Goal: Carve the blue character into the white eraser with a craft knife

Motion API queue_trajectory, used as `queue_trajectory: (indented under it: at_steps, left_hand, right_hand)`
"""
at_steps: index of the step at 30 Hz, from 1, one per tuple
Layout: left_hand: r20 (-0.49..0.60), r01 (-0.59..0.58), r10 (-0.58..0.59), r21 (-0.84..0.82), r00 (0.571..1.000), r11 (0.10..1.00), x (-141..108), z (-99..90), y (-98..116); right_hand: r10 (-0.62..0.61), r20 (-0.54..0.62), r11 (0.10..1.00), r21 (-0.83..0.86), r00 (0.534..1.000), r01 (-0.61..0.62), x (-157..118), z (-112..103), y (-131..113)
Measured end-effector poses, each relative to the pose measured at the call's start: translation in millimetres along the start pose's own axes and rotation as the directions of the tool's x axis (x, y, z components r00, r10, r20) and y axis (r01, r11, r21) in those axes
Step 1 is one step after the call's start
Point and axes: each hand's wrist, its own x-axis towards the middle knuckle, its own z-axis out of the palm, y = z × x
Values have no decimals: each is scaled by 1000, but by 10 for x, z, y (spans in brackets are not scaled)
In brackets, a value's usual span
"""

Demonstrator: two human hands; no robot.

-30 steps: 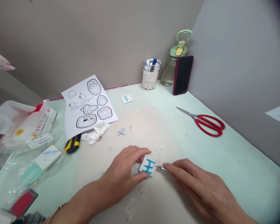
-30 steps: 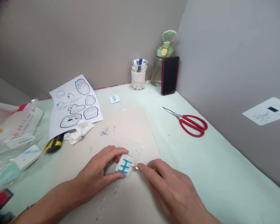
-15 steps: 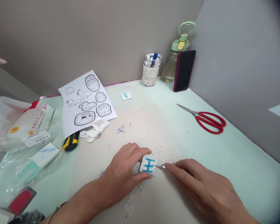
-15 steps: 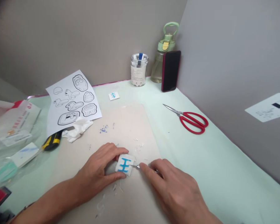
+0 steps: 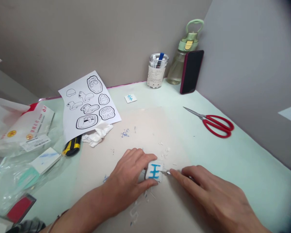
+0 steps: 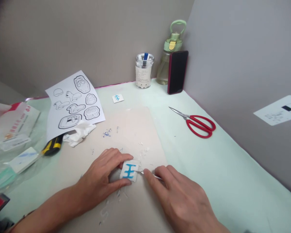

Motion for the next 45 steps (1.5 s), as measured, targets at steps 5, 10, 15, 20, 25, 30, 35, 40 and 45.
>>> queue_trajectory:
  at_steps: [5,10,15,20,25,30,35,40,45]
  left_hand:
    - [4,-17,17,37,1000,999,5,-1,-3]
    - [-3,-16,16,49,1000,999,7,-15,-2]
    - [-50,-13,16,57,999,998,6,-15,-14]
    - [-68,-14,18,64,998,998,15,-15,-19]
    - [-85,-16,21,56,996,998,14,-11,-28]
    - [-109,-24,30,52,994,998,14,-6,-37]
    - [-130,-36,41,40,991,999,10,3,-41]
    - [-154,-46,54,58,987,997,4,8,-40]
    - [-165,1,10,63,986,998,0,15,-31]
  right_hand:
    - [-27,12,1000,-7,1000,27,33,-11,2]
    - [-61,16,998,-6,998,61,111,-15,10]
    - [-66,38,997,37,997,65,255,-121,-15]
    - [-83,98,996,42,992,79,296,-186,-36]
    - [-113,67,993,-16,991,114,158,-95,-65]
    - [-115,-6,990,-84,993,114,79,-32,-93]
    - [-110,-33,988,-110,993,105,68,-23,-131]
    - [-70,-68,991,-115,995,62,16,71,-141]
    - [-39,-107,997,-66,994,32,-37,158,-123]
